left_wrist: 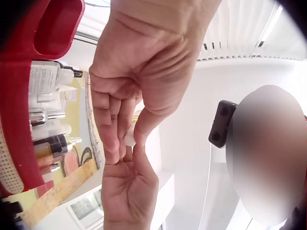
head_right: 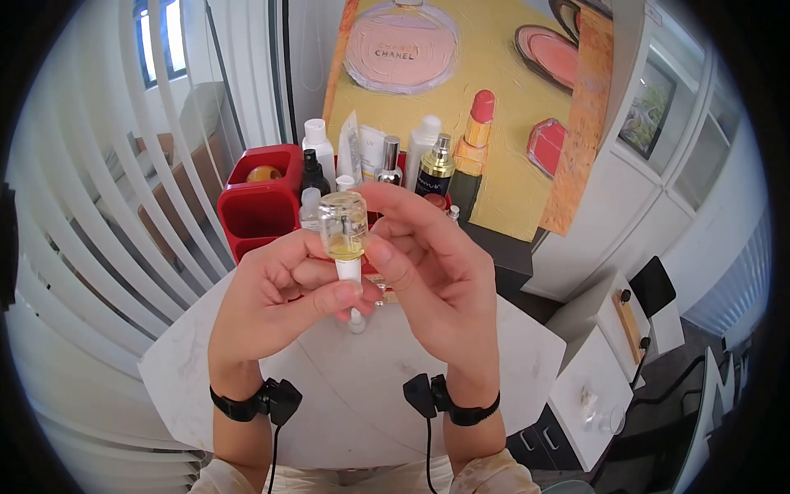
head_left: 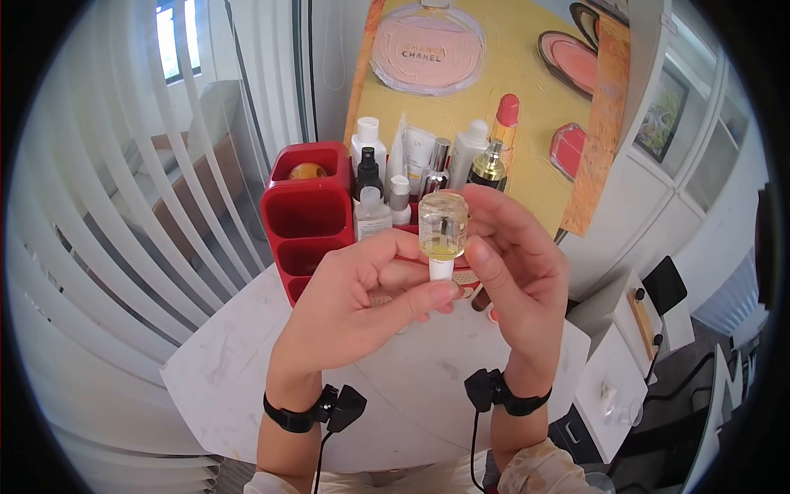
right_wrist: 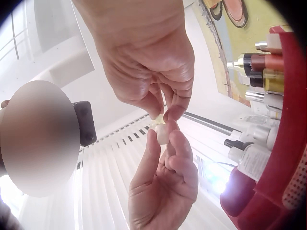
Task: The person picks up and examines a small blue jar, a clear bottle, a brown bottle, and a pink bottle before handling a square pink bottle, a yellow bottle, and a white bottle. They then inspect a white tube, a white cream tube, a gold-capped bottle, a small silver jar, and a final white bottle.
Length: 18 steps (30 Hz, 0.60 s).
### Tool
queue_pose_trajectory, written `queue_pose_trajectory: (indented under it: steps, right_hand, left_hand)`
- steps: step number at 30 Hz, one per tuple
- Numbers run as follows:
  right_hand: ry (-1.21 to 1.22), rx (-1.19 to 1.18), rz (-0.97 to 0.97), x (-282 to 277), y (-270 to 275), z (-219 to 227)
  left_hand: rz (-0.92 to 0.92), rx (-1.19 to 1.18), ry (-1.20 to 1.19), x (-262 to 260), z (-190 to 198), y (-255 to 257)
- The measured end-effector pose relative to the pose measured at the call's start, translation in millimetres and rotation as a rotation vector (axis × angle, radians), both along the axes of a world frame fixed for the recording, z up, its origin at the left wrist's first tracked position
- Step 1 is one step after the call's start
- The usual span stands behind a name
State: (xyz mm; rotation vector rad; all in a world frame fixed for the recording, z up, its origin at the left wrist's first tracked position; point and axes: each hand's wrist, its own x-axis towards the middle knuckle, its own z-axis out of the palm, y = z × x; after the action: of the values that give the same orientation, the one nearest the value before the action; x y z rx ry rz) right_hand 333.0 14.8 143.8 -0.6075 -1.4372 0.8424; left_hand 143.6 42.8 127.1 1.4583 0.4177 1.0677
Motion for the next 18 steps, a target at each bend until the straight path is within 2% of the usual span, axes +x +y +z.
queue_pose_trajectory:
  steps: [11, 14, 18]
  right_hand:
    - [-0.037, 0.034, 0.010, 2.7, -4.6, 0.8]
    - [-0.011, 0.095, 0.017, 2.0, 0.3, -3.0]
    - [-0.021, 0.117, 0.004, 3.1, 2.8, -1.4]
  left_hand:
    - [0.074, 0.126, 0.040, -3.5, -1.6, 6.6]
    - [0.153, 0.103, 0.027, -1.5, 2.0, 1.7]
    - [0.271, 0.192, 0.086, -10.6, 7.5, 1.2]
